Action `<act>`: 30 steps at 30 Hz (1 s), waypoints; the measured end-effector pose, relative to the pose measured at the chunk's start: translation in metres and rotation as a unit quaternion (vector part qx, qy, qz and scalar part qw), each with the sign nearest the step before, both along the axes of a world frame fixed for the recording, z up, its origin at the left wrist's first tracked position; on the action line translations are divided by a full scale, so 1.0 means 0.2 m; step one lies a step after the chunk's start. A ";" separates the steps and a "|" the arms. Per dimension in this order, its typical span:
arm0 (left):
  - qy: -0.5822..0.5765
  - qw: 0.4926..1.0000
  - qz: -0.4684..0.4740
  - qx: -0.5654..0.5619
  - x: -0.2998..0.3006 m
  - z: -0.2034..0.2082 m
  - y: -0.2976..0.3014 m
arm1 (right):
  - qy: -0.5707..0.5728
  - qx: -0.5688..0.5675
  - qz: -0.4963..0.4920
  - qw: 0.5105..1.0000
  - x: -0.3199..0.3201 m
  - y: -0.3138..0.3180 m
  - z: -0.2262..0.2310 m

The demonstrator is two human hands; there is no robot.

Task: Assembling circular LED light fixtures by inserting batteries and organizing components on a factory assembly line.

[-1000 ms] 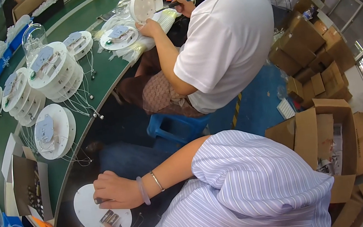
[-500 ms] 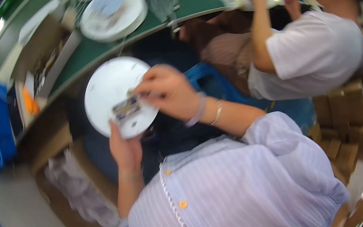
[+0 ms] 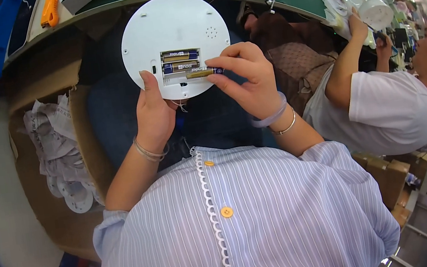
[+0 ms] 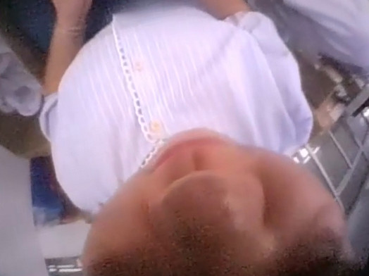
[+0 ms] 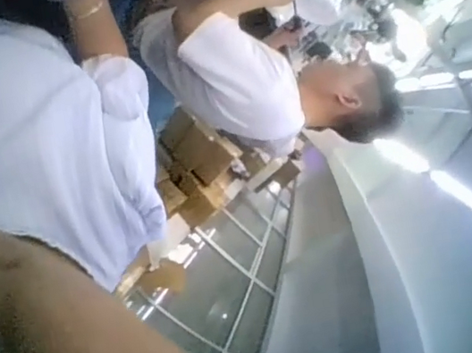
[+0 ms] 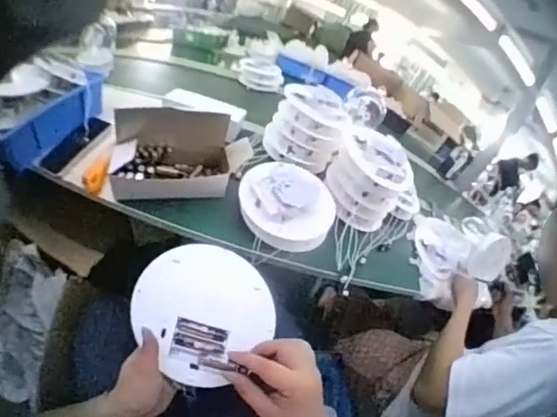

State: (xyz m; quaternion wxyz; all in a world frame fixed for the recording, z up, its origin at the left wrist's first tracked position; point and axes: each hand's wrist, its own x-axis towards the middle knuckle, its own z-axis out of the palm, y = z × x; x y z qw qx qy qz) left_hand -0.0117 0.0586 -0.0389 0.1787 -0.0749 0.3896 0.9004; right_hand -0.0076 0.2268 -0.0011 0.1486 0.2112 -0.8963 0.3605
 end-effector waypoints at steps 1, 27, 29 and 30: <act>0.008 1.000 0.010 0.000 0.00 0.00 0.00 | -0.001 0.002 0.003 1.000 0.00 -0.01 0.00; 0.019 0.997 0.062 0.036 0.05 -0.07 -0.01 | -0.250 -0.275 -0.038 0.928 -0.07 -0.17 -0.13; 0.018 0.996 0.077 0.034 0.05 -0.07 -0.02 | -0.258 -0.264 -0.036 0.929 -0.08 -0.18 -0.10; 0.031 0.995 0.088 0.030 0.04 -0.07 -0.03 | -0.267 -0.252 -0.034 0.930 -0.09 -0.18 -0.09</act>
